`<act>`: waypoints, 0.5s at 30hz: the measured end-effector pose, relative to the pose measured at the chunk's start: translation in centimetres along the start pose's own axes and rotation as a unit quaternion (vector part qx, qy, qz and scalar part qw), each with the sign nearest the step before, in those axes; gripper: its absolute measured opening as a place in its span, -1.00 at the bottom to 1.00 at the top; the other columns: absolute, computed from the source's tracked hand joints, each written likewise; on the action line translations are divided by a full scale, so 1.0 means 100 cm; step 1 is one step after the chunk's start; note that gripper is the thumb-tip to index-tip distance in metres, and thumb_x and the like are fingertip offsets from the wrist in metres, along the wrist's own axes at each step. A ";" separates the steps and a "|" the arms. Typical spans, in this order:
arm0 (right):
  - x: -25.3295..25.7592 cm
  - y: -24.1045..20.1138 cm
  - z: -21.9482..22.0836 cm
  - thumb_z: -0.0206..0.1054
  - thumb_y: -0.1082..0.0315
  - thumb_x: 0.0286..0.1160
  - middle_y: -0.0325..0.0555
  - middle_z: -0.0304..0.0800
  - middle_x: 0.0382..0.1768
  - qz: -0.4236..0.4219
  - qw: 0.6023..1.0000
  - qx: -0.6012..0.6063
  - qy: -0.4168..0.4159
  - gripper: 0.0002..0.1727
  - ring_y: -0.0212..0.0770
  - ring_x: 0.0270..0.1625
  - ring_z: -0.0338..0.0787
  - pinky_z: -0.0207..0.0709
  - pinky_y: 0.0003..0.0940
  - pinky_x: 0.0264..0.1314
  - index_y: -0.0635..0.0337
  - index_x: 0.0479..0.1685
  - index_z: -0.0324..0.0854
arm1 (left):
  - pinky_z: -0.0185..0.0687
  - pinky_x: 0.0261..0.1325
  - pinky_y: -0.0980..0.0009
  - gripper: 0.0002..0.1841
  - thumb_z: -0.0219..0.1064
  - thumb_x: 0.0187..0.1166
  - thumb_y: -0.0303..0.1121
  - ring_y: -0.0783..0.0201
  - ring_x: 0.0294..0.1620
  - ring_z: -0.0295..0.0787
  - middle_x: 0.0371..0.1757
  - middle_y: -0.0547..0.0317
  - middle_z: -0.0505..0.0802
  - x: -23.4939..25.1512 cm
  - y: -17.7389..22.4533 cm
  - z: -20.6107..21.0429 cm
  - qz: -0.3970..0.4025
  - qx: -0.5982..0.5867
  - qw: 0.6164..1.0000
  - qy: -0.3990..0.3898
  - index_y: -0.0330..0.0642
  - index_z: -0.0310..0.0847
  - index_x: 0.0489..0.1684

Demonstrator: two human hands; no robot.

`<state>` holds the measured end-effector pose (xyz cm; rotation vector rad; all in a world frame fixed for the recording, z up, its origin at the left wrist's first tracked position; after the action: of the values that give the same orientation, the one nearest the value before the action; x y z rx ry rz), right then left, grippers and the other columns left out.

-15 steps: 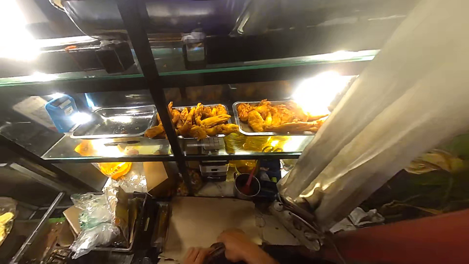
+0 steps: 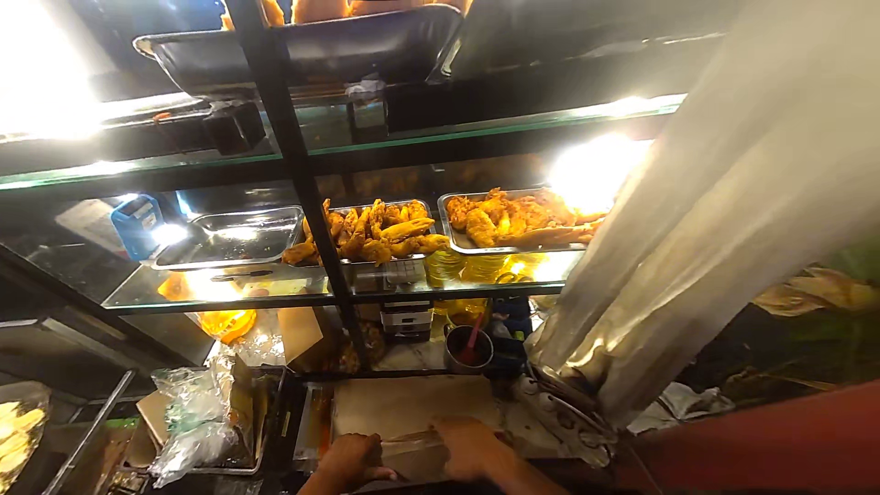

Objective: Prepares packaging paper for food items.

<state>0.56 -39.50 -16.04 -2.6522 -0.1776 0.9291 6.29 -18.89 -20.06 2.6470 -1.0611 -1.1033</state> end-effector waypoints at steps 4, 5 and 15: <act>-0.018 -0.027 0.025 0.76 0.26 -0.01 0.39 0.19 0.76 -0.054 0.983 -0.088 0.151 0.33 0.46 0.77 0.21 -0.17 0.57 0.77 0.02 0.94 -0.06 | 0.63 0.21 -0.26 -0.19 0.19 0.47 0.48 -0.16 0.05 0.80 -0.10 -0.17 0.84 0.015 -0.010 -0.008 0.019 -0.059 0.998 -0.025 -0.24 0.70 0.00; -0.015 -0.027 0.033 0.76 0.32 -0.01 0.41 0.19 0.76 -0.049 0.980 -0.094 0.169 0.32 0.48 0.77 0.22 -0.15 0.59 0.75 0.06 0.93 -0.04 | 0.63 0.18 -0.28 -0.20 0.20 0.46 0.48 -0.17 0.02 0.79 -0.12 -0.18 0.83 0.019 -0.010 -0.009 0.022 -0.069 0.997 -0.033 -0.25 0.70 -0.04; 0.023 -0.005 0.020 0.79 0.19 -0.15 0.35 0.33 0.67 0.010 0.999 -0.017 0.043 0.23 0.41 0.70 0.32 0.14 0.49 0.68 0.11 0.80 0.20 | 0.26 0.69 -0.15 0.05 0.20 0.36 0.55 -0.20 0.70 0.35 0.68 -0.19 0.47 0.007 0.029 -0.037 -0.024 0.073 0.995 0.067 -0.11 0.30 0.73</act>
<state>1.08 -38.01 -18.68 -2.7244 -0.1491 0.8218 7.43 -22.19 -16.81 2.8267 -1.0963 -0.8721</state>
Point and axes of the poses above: each hand's wrist, its own x-axis towards the middle knuckle, its own z-axis out of the palm, y = z × x, the point moved 8 cm from there along x, towards the middle knuckle
